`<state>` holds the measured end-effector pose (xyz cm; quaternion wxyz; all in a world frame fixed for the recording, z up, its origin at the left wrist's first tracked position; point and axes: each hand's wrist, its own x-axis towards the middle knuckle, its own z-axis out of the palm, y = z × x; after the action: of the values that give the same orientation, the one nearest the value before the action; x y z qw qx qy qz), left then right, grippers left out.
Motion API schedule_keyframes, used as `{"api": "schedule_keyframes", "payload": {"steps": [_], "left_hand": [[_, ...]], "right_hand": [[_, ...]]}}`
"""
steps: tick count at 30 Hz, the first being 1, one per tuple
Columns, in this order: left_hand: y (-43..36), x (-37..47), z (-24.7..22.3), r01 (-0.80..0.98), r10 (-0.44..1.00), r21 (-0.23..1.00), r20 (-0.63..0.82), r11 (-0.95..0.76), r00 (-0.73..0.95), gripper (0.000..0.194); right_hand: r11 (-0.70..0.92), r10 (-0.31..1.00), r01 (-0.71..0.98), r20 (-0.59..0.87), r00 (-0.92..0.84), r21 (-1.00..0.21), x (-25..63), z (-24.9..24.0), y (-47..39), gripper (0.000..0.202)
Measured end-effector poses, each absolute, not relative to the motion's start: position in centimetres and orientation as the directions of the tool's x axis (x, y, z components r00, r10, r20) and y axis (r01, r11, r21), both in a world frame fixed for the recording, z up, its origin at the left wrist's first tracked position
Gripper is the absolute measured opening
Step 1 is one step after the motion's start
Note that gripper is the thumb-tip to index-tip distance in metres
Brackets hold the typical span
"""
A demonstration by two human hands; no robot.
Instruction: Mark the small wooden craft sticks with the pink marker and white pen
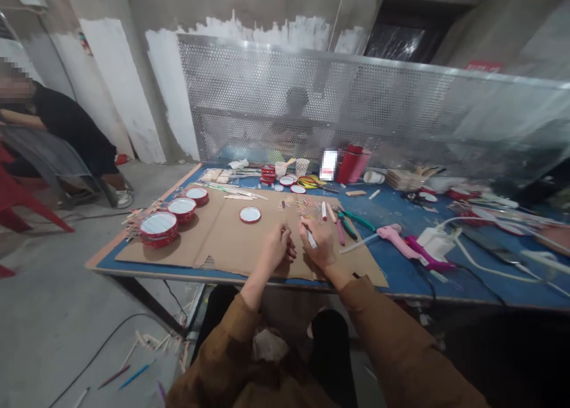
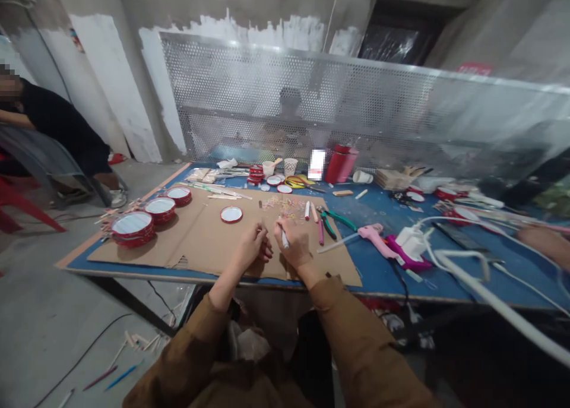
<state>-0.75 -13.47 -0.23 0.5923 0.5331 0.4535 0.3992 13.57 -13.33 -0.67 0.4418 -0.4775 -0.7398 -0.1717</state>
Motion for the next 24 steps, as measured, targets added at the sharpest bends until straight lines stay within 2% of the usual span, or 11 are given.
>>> {"api": "schedule_keyframes", "payload": {"steps": [5, 12, 24], "left_hand": [[-13.74, -1.13, -0.73, 0.038, 0.976, 0.998, 0.048, -0.057, 0.213, 0.015], [-13.87, -1.26, -0.90, 0.194, 0.966, 0.959, 0.167, -0.205, 0.195, 0.017], [-13.85, -1.65, -0.79, 0.329, 0.948, 0.907, 0.182, -0.264, 0.260, 0.018]], "right_hand": [[0.397, 0.613, 0.898, 0.783, -0.104, -0.191, 13.29, -1.00, -13.03, 0.028], [0.384, 0.588, 0.910, 0.801, -0.114, -0.153, 13.42, -1.10, -12.85, 0.028], [0.375, 0.627, 0.904, 0.775, -0.086, -0.204, 13.40, -1.23, -12.90, 0.028]]}}
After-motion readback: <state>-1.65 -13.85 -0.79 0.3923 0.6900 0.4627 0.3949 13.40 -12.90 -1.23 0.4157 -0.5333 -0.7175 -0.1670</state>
